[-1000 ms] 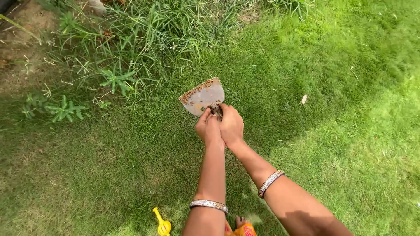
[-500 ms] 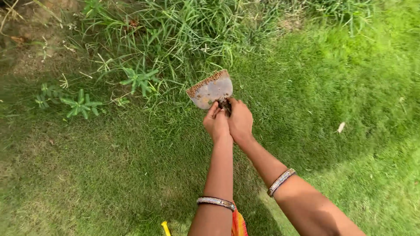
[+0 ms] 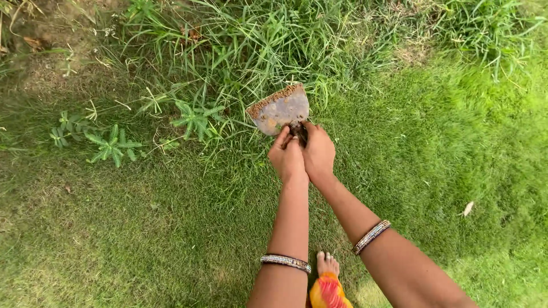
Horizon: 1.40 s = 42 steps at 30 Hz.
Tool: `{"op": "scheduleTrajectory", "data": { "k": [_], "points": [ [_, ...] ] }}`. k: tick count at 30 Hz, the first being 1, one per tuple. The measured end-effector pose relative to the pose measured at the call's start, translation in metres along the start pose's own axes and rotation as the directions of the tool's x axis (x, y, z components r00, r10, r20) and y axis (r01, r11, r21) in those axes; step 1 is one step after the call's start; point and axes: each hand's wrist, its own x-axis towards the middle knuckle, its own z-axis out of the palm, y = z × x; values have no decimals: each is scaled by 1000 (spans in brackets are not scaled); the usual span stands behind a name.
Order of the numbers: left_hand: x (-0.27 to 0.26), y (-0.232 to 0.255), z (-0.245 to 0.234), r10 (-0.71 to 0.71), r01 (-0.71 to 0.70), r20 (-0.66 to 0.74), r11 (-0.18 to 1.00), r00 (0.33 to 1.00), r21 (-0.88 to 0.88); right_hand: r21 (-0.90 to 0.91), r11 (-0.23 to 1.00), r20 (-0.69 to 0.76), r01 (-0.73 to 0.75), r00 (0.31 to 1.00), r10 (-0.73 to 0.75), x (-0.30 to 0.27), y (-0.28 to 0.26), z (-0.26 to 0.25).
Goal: Manually pulling weeds and clearing grass around a small tree trunk in a yard.
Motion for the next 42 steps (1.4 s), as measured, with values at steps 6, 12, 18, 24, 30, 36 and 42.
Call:
{"op": "scheduleTrajectory", "data": {
  "k": [6, 12, 18, 24, 30, 36, 42],
  "points": [
    [26, -4, 21, -16, 15, -14, 999, 1000, -52, -56, 998, 93, -23, 995, 28, 37, 5, 9],
    [55, -6, 38, -15, 14, -36, 999, 999, -40, 21, 1000, 75, 2, 997, -4, 66, 13, 24],
    [101, -6, 39, -25, 19, -69, 996, 997, -83, 35, 999, 116, -14, 993, 10, 96, 2, 53],
    [146, 8, 65, -48, 49, -47, 999, 998, 8, -3, 997, 114, -73, 991, 73, 148, 12, 95],
    [177, 43, 109, -37, 40, -23, 987, 999, 157, 58, 998, -8, -13, 1000, 14, 203, 17, 113],
    [229, 3, 113, 87, -91, 50, 991, 995, 99, 116, 993, -27, -6, 1000, 9, 229, 26, 133],
    [263, -23, 127, 98, -104, 71, 991, 993, 82, 151, 988, -43, -41, 998, 48, 252, 37, 144]
  ]
}}
